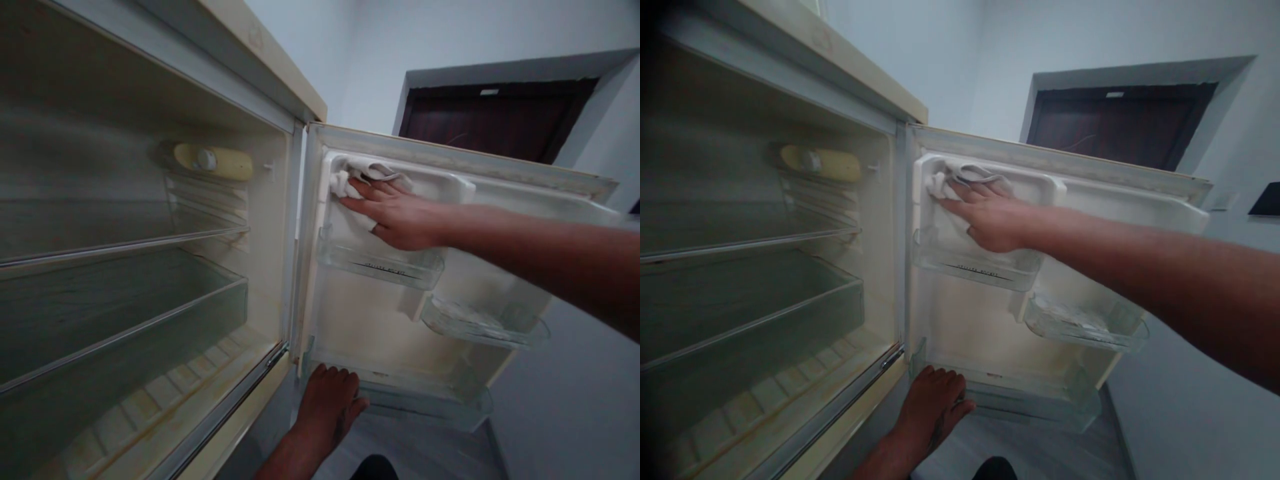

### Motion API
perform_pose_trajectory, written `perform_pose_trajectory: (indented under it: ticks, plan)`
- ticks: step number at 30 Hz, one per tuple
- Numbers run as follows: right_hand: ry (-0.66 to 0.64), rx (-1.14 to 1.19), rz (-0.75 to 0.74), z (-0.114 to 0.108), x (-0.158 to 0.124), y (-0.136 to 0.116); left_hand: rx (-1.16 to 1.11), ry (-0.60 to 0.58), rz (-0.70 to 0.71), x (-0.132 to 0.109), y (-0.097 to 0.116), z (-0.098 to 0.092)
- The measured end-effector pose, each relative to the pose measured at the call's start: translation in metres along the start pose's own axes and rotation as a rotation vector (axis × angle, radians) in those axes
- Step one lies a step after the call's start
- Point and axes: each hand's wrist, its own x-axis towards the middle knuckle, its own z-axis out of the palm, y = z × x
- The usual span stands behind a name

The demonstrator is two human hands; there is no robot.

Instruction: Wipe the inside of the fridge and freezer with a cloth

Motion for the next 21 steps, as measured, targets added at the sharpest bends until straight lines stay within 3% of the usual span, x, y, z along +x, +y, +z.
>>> perform_pose_trajectory:
  ticks: [3, 6, 12, 17, 19, 21]
  plan:
    - [0.089, 0.230, 0.066, -0.001, 0.019, -0.017, 0.004, 0.003, 0.004, 0.001, 0.000, 0.001]
    - [0.073, 0.408, 0.093, -0.008, 0.015, -0.030, 0.007, 0.001, 0.006, 0.002, 0.000, 0.003]
    - [-0.142, 0.608, 0.147, -0.020, -0.015, -0.033, 0.010, -0.011, 0.004, 0.004, 0.000, 0.005]
    - [-0.373, 0.617, 0.162, -0.023, -0.018, -0.022, 0.028, -0.016, -0.016, 0.005, 0.000, 0.004]
    - [-0.304, 0.490, 0.194, -0.028, -0.017, -0.017, 0.039, -0.019, -0.020, 0.005, 0.000, 0.003]
    - [-0.135, 0.328, 0.237, -0.038, -0.021, -0.014, 0.047, -0.021, -0.018, 0.005, 0.000, 0.002]
